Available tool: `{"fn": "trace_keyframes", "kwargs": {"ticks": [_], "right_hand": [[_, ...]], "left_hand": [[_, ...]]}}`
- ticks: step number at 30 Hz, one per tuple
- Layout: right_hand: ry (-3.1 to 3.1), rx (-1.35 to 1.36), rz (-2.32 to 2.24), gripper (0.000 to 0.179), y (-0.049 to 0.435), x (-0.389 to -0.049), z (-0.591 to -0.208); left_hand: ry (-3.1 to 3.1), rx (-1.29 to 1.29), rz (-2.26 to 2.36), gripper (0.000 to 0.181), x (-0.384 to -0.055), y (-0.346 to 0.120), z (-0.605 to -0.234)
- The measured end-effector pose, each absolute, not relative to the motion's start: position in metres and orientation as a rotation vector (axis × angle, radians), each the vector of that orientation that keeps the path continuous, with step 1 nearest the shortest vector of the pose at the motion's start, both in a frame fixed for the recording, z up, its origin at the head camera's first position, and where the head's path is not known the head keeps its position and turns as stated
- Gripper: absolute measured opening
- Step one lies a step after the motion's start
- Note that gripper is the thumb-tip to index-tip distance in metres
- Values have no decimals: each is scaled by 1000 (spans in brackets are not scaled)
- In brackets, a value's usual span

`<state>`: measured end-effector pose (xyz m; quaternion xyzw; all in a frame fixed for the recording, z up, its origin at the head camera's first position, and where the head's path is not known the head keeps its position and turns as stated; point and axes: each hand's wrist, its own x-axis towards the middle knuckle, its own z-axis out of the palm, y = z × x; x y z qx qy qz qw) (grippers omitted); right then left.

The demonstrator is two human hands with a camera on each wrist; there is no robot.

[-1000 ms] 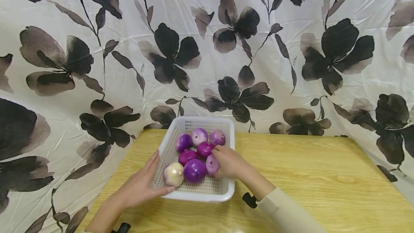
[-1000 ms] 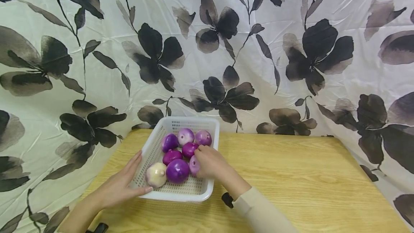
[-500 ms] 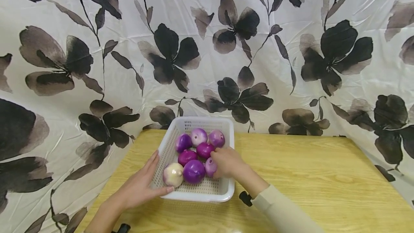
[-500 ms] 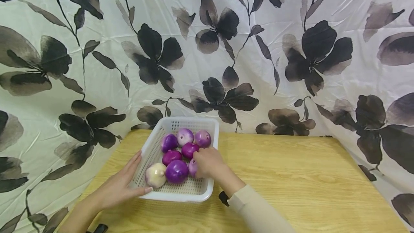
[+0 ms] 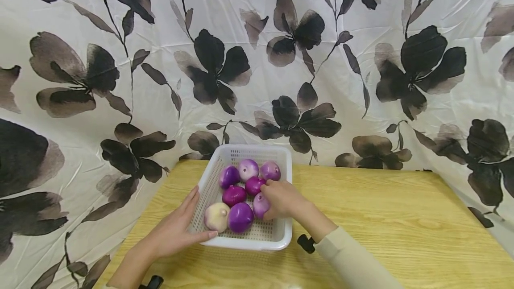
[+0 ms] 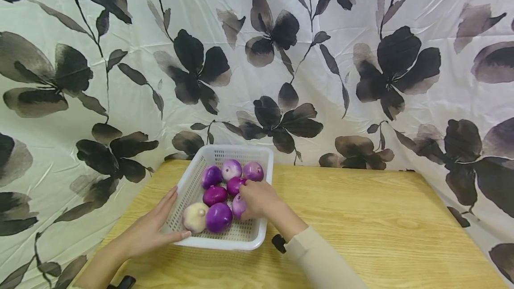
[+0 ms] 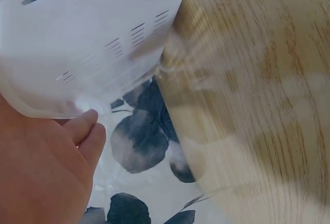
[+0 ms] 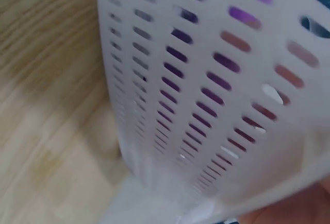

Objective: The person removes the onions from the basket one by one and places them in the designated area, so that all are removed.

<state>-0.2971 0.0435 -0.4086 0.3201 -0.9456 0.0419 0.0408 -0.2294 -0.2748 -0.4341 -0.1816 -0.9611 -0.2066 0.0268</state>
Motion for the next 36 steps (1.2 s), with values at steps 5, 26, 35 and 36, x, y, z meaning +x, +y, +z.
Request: {"fn": "trace_keyframes", "kwargs": {"ticks": [5, 26, 35, 36], "right_hand": [[-2867, 1001, 303, 56, 50, -297, -400], [-2623, 959, 1056, 72, 76, -293, -402], [-2590, 934, 1059, 78, 92, -289, -395], [-2584, 936, 1066, 77, 94, -289, -394]], "left_hand": [[-2965, -566, -641, 123, -230, -274, -434], [-2961, -557, -641, 123, -230, -275, -436], [-2967, -548, -658, 124, -229, -275, -436], [-2970, -546, -659, 124, -229, -275, -436]]}}
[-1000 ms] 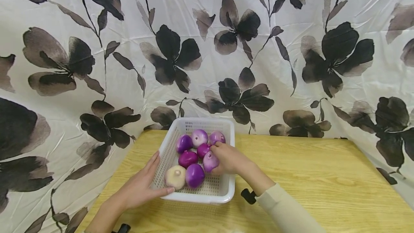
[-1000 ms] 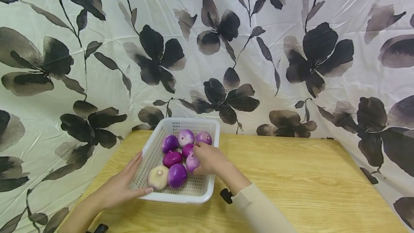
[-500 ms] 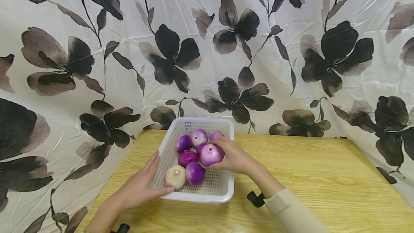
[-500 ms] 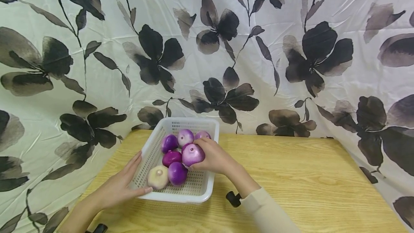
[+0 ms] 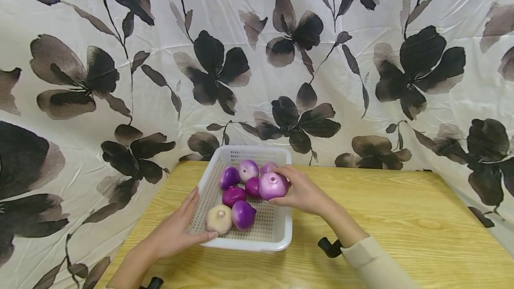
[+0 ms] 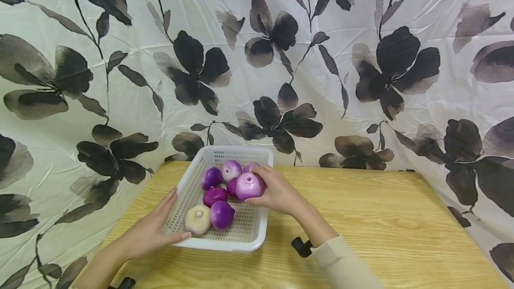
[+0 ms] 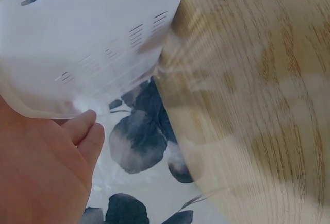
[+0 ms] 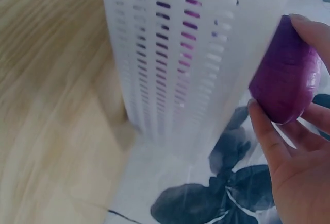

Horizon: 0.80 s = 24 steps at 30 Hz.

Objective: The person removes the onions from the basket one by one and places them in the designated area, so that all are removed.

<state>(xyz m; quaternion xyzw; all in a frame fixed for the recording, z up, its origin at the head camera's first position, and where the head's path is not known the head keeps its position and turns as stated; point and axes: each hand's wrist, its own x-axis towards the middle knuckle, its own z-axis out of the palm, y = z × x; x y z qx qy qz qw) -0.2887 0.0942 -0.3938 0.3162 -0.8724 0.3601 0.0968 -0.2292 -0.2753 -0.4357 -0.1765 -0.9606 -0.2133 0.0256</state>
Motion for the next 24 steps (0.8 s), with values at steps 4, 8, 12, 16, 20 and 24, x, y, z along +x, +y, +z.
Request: {"fn": "trace_keyframes", "kwargs": {"ticks": [4, 8, 12, 16, 20, 24], "right_hand": [[-2570, 924, 1082, 72, 104, -288, -393], [-2555, 901, 1105, 68, 112, -288, -394], [-2544, 874, 1116, 68, 120, -287, -396], [-2524, 854, 1135, 70, 126, -287, -398], [-2512, 833, 1169, 71, 131, -288, -399], [-2512, 804, 1193, 71, 138, -287, -402]], "left_hand": [[-2977, -544, -660, 124, -229, -274, -435], [-2979, -544, -659, 123, -229, -274, -435], [-2977, -547, -659, 123, -228, -273, -434], [-2973, -548, -657, 124, -228, -273, -433], [-2964, -550, -668, 125, -229, -273, -432], [-2959, -552, -691, 125, -228, -272, -433]]}}
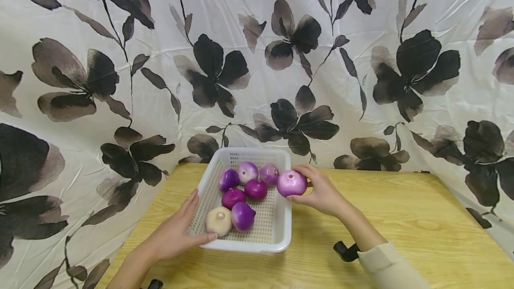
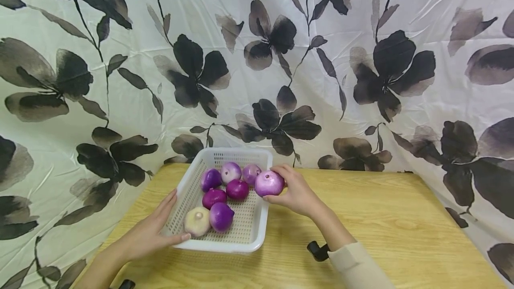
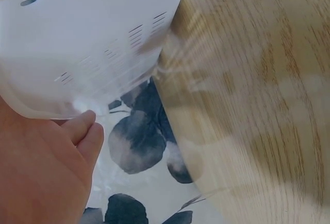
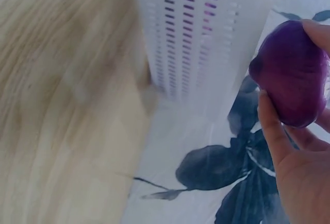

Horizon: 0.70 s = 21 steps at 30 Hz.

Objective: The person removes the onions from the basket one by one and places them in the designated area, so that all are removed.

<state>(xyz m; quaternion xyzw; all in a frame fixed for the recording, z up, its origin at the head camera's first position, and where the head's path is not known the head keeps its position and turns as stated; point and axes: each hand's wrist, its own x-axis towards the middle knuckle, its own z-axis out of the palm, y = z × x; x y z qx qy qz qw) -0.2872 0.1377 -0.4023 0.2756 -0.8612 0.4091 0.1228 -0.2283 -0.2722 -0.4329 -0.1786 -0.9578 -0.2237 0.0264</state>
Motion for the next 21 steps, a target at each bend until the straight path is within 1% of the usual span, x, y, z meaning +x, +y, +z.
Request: {"fn": "trace_keyframes", "kwargs": {"ticks": [9, 21], "right_hand": [[-2516, 705, 1289, 73, 154, -293, -412], [-2564, 591, 1309, 75, 173, -306, -429]], "left_hand": [[-2957, -559, -688, 124, -229, -272, -432], [-2963, -551, -689, 124, -227, -273, -433]]}}
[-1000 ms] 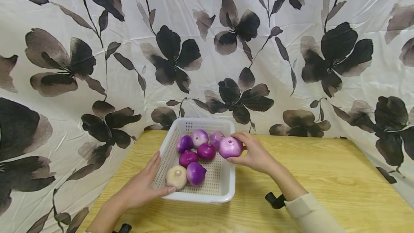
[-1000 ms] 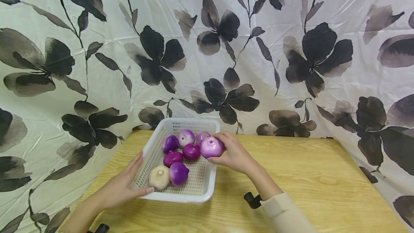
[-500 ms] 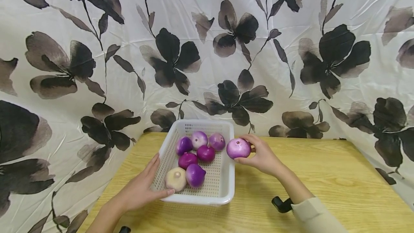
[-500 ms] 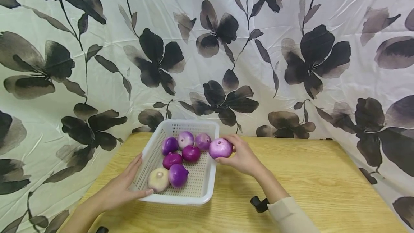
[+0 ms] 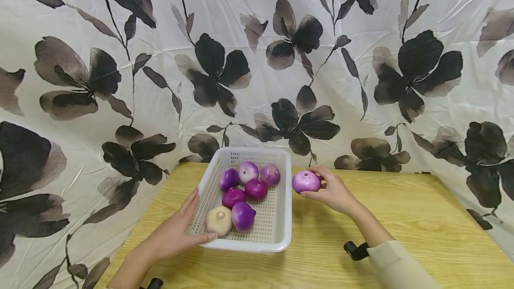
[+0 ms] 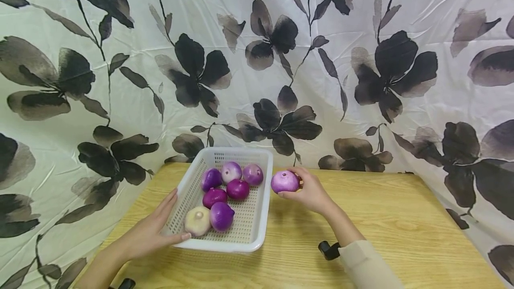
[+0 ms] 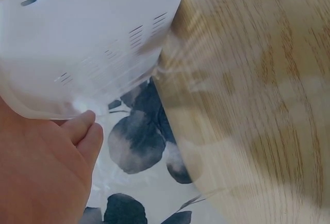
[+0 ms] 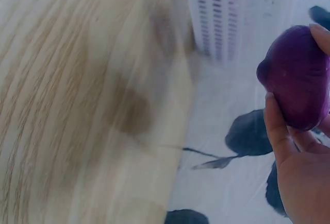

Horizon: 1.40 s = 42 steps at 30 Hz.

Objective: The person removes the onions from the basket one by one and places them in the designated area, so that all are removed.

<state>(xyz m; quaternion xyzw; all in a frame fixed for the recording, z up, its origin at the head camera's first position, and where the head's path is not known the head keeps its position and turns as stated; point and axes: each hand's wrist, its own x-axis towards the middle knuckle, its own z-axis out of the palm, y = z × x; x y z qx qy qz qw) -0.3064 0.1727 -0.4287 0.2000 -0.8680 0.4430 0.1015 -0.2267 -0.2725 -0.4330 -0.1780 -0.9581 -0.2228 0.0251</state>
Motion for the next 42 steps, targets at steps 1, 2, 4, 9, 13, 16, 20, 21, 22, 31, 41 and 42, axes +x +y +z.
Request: {"fn": "trace_keyframes", "kwargs": {"ticks": [1, 2, 4, 9, 13, 16, 20, 21, 22, 31, 41, 42], "right_hand": [[-2570, 586, 1299, 75, 174, -308, -430], [-2575, 582, 1288, 75, 176, -309, -431], [-2583, 564, 1267, 73, 179, -312, -432], [-2582, 522, 1239, 70, 186, -323, -434], [-2581, 517, 1248, 72, 189, -331, -437], [-2587, 499, 1252, 74, 190, -336, -441], [-2617, 480, 1223, 76, 191, -345, -450], [-2624, 477, 1211, 76, 192, -347, -452], [-2630, 471, 1202, 77, 192, -349, -453], [-2674, 420, 1179, 81, 194, -362, -461], [-2698, 377, 1221, 69, 194, -372, -476], [-2700, 366, 1228, 70, 194, -374, -477]], "left_hand": [[-2962, -552, -690, 124, -227, -273, -433], [-2961, -554, -689, 125, -227, -273, -433], [-2960, -555, -689, 125, -227, -273, -432], [-2964, -545, -692, 125, -228, -273, -431], [-2972, -542, -701, 124, -228, -273, -430], [-2974, -542, -699, 124, -227, -274, -432], [-2975, -544, -695, 124, -227, -274, -433], [-2974, -545, -694, 124, -227, -275, -434], [-2973, -547, -691, 124, -227, -275, -434], [-2963, -566, -681, 125, -232, -274, -431], [-2964, -556, -682, 125, -230, -275, -435], [-2965, -556, -681, 125, -230, -275, -435]]}}
